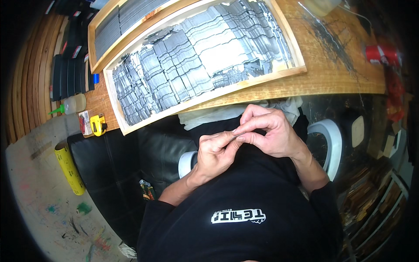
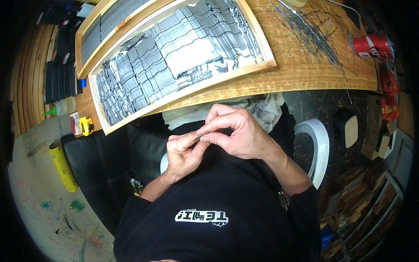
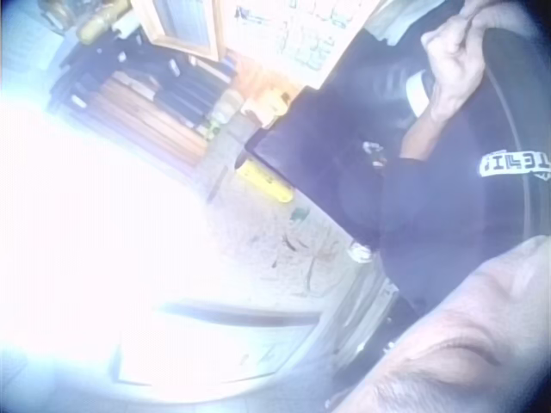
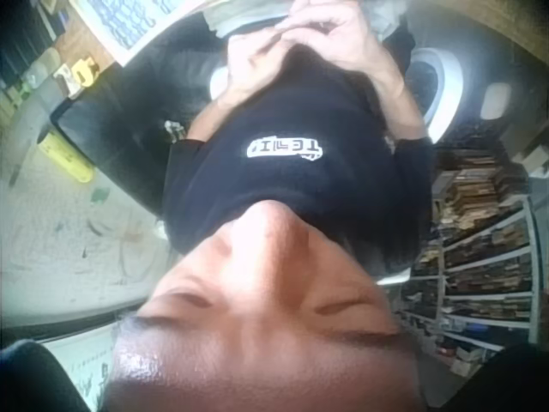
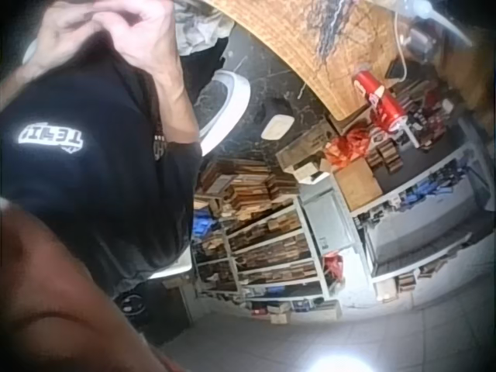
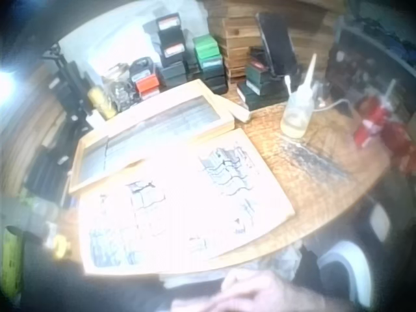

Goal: The person repeatedly picks up small gray rectangular tiles from a wooden tray, folds or bends them by hand, and places them back into the tray. The person occasionally wipes the tiles with a white cloth during the process.

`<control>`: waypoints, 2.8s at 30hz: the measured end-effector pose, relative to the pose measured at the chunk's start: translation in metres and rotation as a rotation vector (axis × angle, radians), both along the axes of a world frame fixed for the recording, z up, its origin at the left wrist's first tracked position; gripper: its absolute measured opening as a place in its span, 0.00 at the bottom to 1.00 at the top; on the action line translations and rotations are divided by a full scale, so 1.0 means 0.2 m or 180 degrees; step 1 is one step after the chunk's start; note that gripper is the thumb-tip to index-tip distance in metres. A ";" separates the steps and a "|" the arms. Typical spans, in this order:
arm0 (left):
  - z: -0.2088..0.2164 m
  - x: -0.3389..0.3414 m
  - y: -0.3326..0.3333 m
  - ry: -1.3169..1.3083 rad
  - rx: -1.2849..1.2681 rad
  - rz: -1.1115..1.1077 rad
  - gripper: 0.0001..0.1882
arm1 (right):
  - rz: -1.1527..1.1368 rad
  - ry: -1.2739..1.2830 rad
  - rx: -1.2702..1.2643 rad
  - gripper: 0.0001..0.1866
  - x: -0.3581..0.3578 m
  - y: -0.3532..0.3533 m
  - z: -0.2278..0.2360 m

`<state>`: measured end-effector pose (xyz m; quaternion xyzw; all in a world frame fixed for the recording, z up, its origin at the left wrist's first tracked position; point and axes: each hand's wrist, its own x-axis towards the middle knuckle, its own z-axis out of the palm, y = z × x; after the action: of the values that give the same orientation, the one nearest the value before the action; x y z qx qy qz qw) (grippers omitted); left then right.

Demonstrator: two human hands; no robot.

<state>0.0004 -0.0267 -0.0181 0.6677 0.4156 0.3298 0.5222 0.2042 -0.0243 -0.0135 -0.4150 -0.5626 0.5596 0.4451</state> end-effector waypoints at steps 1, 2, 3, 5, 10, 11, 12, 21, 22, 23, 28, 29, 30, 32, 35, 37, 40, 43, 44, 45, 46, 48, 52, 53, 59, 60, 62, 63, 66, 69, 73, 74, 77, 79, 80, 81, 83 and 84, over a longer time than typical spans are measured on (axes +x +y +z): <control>0.00 0.00 0.00 0.0012 0.0023 -0.0026 0.09 | 0.0018 0.0022 -0.0031 0.10 0.00 0.00 0.00; 0.00 -0.01 0.00 0.0025 0.0047 -0.0051 0.09 | 0.0037 0.0043 -0.0062 0.09 0.01 0.00 0.00; 0.00 -0.01 0.00 0.0060 0.0037 -0.0074 0.08 | 0.0056 0.0067 -0.0091 0.09 0.01 0.00 0.00; 0.01 -0.01 0.00 0.0131 0.0018 -0.0121 0.06 | 0.0163 0.0058 -0.0189 0.08 0.02 0.01 0.01; 0.02 -0.01 -0.01 0.0147 -0.0017 -0.0121 0.05 | 0.0289 0.0059 -0.0267 0.07 0.02 0.02 0.00; 0.02 -0.01 -0.02 0.0137 -0.0020 -0.0111 0.04 | 0.0288 0.0075 -0.0222 0.07 0.02 0.02 0.00; 0.01 -0.01 -0.02 0.0104 0.0029 -0.0096 0.04 | 0.0287 0.0091 -0.0176 0.06 0.02 0.02 0.00; 0.00 0.06 -0.04 -0.0057 0.0269 0.0293 0.09 | -0.0251 -0.0147 0.0163 0.09 -0.03 -0.02 -0.04; 0.00 0.06 -0.04 -0.0056 0.0293 0.0329 0.09 | -0.0183 -0.0057 0.0061 0.10 -0.02 -0.01 -0.03; -0.01 0.05 -0.04 -0.0055 0.0318 0.0367 0.10 | -0.0113 0.0031 -0.0042 0.10 -0.02 0.00 0.01; -0.03 0.01 -0.04 0.0027 0.0231 0.0083 0.12 | 0.0086 -0.0168 0.0019 0.11 0.01 0.00 -0.01; -0.04 0.02 -0.04 -0.0067 0.0310 0.0107 0.12 | 0.0059 -0.0121 -0.0040 0.11 0.01 0.00 0.00; -0.05 0.02 -0.04 -0.0133 0.0333 0.0140 0.12 | 0.0097 -0.0128 -0.0050 0.10 0.02 0.00 0.00; -0.06 0.03 -0.05 -0.0260 0.0383 0.0198 0.12 | 0.0167 -0.0140 -0.0071 0.09 0.03 0.01 0.00; -0.04 0.02 -0.05 -0.0142 0.0218 0.0093 0.12 | 0.0226 -0.0095 -0.0107 0.09 0.04 0.02 -0.01; -0.03 0.02 -0.04 -0.0101 0.0215 0.0038 0.11 | 0.0257 -0.0067 -0.0127 0.09 0.04 0.02 -0.01; -0.02 0.02 -0.04 -0.0064 0.0180 -0.0007 0.11 | 0.0284 -0.0039 -0.0143 0.09 0.04 0.02 -0.02; -0.03 0.01 -0.04 -0.0085 0.0162 -0.0055 0.11 | 0.0283 0.0020 -0.0171 0.09 0.04 0.01 -0.03; -0.04 0.01 -0.04 -0.0100 0.0162 -0.0075 0.11 | 0.0279 0.0046 -0.0183 0.09 0.04 0.01 -0.03; -0.04 0.01 -0.04 -0.0117 0.0161 -0.0081 0.11 | 0.0266 0.0039 -0.0205 0.09 0.04 0.01 -0.03; -0.04 0.01 -0.04 -0.0133 0.0159 -0.0086 0.11 | 0.0253 0.0031 -0.0227 0.08 0.04 0.01 -0.02; -0.05 0.01 -0.03 -0.0152 0.0158 -0.0083 0.11 | 0.0209 -0.0102 -0.0148 0.08 0.03 0.00 0.00; -0.04 0.00 -0.02 -0.0235 0.0111 -0.0006 0.11 | 0.0003 -0.0005 -0.0327 0.11 0.01 -0.03 0.05; -0.04 0.00 -0.01 -0.0275 0.0087 0.0022 0.11 | -0.0070 0.0169 -0.0517 0.12 0.01 -0.04 0.06; -0.05 -0.02 0.00 -0.0307 0.0146 -0.0068 0.10 | 0.0048 -0.0327 0.0024 0.08 0.03 -0.05 0.06; -0.05 -0.02 0.00 -0.0294 0.0158 -0.0069 0.10 | 0.0039 -0.0317 0.0030 0.08 0.03 -0.05 0.06; -0.05 -0.02 0.00 -0.0302 0.0127 -0.0073 0.10 | 0.0025 -0.0297 0.0043 0.08 0.03 -0.05 0.06; -0.05 -0.02 0.00 -0.0306 0.0115 -0.0071 0.10 | 0.0020 -0.0283 0.0020 0.08 0.02 -0.05 0.06; -0.05 -0.02 0.00 -0.0329 0.0117 -0.0057 0.10 | 0.0014 -0.0254 -0.0024 0.07 0.02 -0.05 0.06; -0.04 -0.02 0.00 -0.0331 0.0133 -0.0052 0.10 | 0.0026 -0.0253 -0.0019 0.07 0.02 -0.05 0.05; -0.05 -0.02 0.00 -0.0320 0.0083 -0.0049 0.10 | 0.0061 -0.0282 0.0001 0.06 0.02 -0.05 0.06; -0.04 -0.02 0.00 -0.0320 0.0055 -0.0056 0.10 | 0.0071 -0.0298 0.0010 0.06 0.02 -0.05 0.06; -0.03 -0.02 0.00 -0.0332 0.0020 -0.0060 0.11 | 0.0084 -0.0304 -0.0038 0.06 0.02 -0.05 0.06; -0.03 -0.02 0.00 -0.0349 0.0031 -0.0054 0.11 | 0.0081 -0.0297 -0.0014 0.06 0.02 -0.05 0.05; -0.04 -0.02 0.00 -0.0362 0.0045 -0.0049 0.11 | 0.0080 -0.0293 -0.0002 0.06 0.02 -0.05 0.05; -0.04 -0.01 0.00 -0.0376 0.0057 -0.0044 0.11 | 0.0038 -0.0304 0.0047 0.06 0.02 -0.05 0.05; -0.03 -0.02 0.00 -0.0347 0.0009 -0.0048 0.11 | -0.0047 -0.0326 0.0145 0.06 0.01 -0.05 0.05; -0.03 -0.02 0.00 -0.0332 -0.0011 -0.0049 0.11 | -0.0080 -0.0416 0.0219 0.06 0.01 -0.05 0.05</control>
<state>-0.0032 -0.0264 -0.0243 0.6518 0.3833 0.3593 0.5469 0.2060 -0.0350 -0.0030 -0.4421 -0.6041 0.5061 0.4284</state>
